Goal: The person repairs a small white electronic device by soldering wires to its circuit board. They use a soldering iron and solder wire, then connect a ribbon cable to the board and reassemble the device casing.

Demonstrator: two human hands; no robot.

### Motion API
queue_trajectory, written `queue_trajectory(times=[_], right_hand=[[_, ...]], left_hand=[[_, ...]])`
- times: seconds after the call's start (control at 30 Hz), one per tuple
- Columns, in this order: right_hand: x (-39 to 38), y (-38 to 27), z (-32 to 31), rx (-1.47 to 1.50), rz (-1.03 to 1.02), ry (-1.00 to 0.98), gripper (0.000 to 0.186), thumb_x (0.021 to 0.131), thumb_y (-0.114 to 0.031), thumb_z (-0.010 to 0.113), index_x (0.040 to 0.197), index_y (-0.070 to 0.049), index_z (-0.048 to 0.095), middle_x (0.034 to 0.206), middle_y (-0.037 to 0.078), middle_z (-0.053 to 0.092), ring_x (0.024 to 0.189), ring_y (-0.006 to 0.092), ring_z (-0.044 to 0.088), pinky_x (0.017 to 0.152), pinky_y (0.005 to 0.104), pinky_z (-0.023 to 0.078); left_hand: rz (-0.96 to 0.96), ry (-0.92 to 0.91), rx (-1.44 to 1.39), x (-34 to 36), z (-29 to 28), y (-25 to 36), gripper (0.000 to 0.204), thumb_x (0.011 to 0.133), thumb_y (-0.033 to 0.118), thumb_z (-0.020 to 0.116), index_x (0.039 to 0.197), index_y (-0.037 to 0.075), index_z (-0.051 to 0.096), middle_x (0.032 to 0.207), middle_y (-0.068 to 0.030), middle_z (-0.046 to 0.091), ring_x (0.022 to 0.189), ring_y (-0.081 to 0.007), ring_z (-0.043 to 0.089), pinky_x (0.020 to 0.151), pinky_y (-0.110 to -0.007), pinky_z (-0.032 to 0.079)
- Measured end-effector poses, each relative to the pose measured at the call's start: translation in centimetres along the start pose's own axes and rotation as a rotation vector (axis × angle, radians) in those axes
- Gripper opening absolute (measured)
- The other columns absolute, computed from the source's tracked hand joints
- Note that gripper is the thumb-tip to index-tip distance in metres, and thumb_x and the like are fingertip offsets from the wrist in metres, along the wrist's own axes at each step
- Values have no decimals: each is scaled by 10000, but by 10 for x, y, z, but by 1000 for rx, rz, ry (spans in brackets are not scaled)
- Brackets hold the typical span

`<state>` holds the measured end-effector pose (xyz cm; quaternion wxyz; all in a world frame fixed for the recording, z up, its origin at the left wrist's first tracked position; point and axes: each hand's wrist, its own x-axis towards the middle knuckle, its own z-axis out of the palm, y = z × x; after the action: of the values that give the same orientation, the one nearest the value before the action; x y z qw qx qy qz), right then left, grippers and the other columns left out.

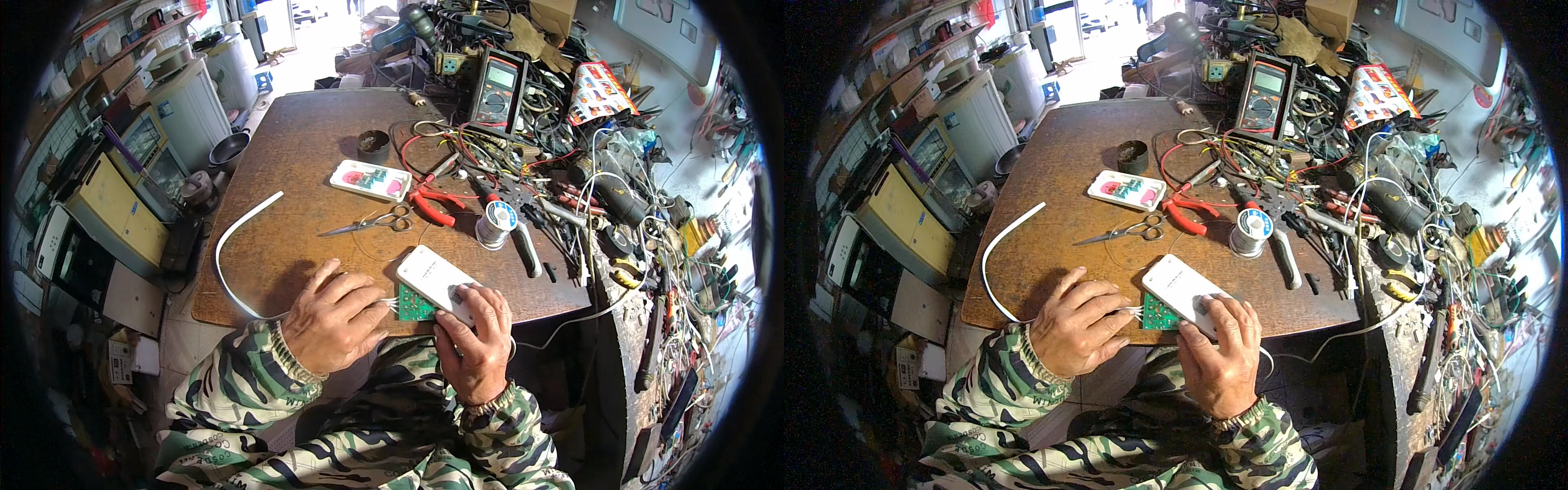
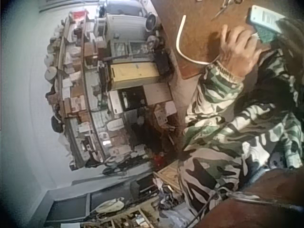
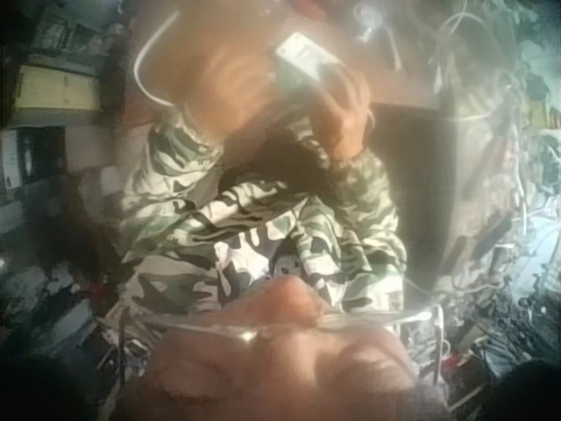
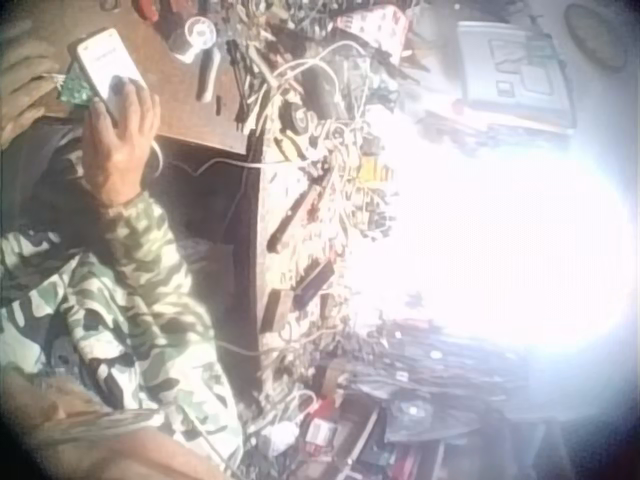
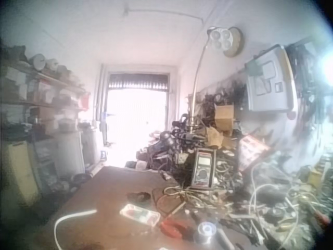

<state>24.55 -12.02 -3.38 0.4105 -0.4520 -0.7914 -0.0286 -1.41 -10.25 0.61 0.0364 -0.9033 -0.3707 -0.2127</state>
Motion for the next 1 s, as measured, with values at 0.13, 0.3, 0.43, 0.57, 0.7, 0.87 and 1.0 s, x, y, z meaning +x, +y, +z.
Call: queue_trajectory(times=[0.13, 0.3, 0.43, 0.57, 0.7, 0.87, 1.0], right_hand=[[0, 1, -2, 33, 11, -7, 310, 822, -110, 830, 1124, -105, 758, 1316, 217, 638, 1284, 440, 602, 1095, 653, 444], [0, 1, -1, 33, 12, -2, 302, 825, -106, 835, 1119, -103, 765, 1320, 220, 642, 1285, 438, 603, 1095, 654, 444], [1, 2, -1, 15, 7, 3, 297, 830, -105, 837, 1119, -105, 771, 1324, 218, 645, 1280, 437, 606, 1095, 662, 442], [3, 2, -2, 19, -8, 7, 292, 824, -108, 843, 1107, -114, 775, 1345, 216, 649, 1288, 440, 608, 1099, 671, 440], [3, -11, -11, 22, -14, 27, 270, 816, -107, 841, 1077, -116, 776, 1347, 214, 671, 1290, 449, 617, 1105, 678, 436], [-21, -21, -32, 37, 10, 33, 338, 768, -110, 853, 1093, -108, 761, 1328, 218, 672, 1270, 452, 631, 1103, 662, 444], [-54, -11, -57, 17, 85, 24, 377, 707, -68, 864, 1067, -51, 753, 1292, 254, 677, 1217, 466, 651, 1058, 639, 488]], left_hand=[[-1, 4, -12, 2, 1, 0, 443, 790, 252, 881, 1183, 83, 768, 1241, -58, 713, 1276, -278, 623, 1166, -609, 407], [1, 18, -9, 1, 2, -1, 436, 786, 247, 881, 1176, 86, 768, 1242, -59, 714, 1269, -278, 627, 1167, -599, 410], [-33, 98, 5, 1, -11, 1, 384, 778, 219, 869, 1126, 83, 780, 1211, -64, 728, 1248, -282, 641, 1168, -581, 414], [-107, 256, 1, -2, -32, -11, 294, 758, 110, 842, 1044, 63, 790, 1168, -87, 746, 1149, -313, 688, 1134, -569, 446], [-170, 319, -38, -10, -46, -21, 290, 742, -25, 822, 1026, 0, 769, 1077, -142, 749, 1039, -335, 720, 952, -490, 563], [-259, 319, -54, -10, -53, -20, 240, 764, -87, 812, 989, -22, 763, 995, -150, 741, 920, -319, 736, 802, -410, 589], [-307, 313, -119, -7, -67, -11, 195, 790, -76, 801, 973, -23, 763, 971, -157, 743, 883, -318, 741, 780, -400, 588]])
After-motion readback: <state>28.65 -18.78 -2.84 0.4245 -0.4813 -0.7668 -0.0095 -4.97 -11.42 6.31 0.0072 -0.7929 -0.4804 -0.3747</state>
